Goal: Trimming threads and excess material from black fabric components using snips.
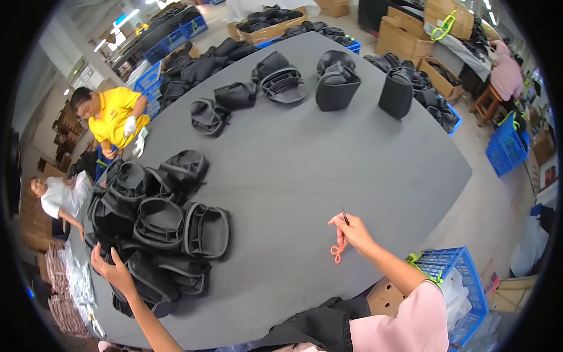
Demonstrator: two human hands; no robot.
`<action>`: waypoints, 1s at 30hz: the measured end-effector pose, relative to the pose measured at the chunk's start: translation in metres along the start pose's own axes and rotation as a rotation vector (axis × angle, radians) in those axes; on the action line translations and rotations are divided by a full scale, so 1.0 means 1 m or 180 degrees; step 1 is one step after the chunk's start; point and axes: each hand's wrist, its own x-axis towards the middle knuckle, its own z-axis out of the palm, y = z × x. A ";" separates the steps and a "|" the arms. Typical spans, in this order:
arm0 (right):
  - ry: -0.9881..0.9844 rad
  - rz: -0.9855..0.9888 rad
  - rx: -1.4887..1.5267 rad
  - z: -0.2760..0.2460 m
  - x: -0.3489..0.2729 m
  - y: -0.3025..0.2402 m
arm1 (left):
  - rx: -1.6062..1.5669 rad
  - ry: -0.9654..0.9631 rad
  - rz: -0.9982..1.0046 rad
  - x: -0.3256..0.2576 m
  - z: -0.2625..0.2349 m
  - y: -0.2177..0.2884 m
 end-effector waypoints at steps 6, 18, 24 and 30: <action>0.0478 -0.0023 -0.0387 -0.054 0.026 -0.046 | -0.1569 -0.1193 0.0957 0.028 0.095 0.149; -0.0085 -0.1307 -0.1988 0.009 0.300 -0.242 | -0.1007 -0.2131 0.0447 0.059 0.376 0.264; 0.1621 -0.3651 -0.3708 0.020 0.492 -0.310 | -0.0120 -0.2111 0.0772 0.121 0.447 0.335; 0.1505 -0.3523 -0.4231 0.052 0.563 -0.300 | -0.0860 -0.2893 0.0614 0.155 0.523 0.330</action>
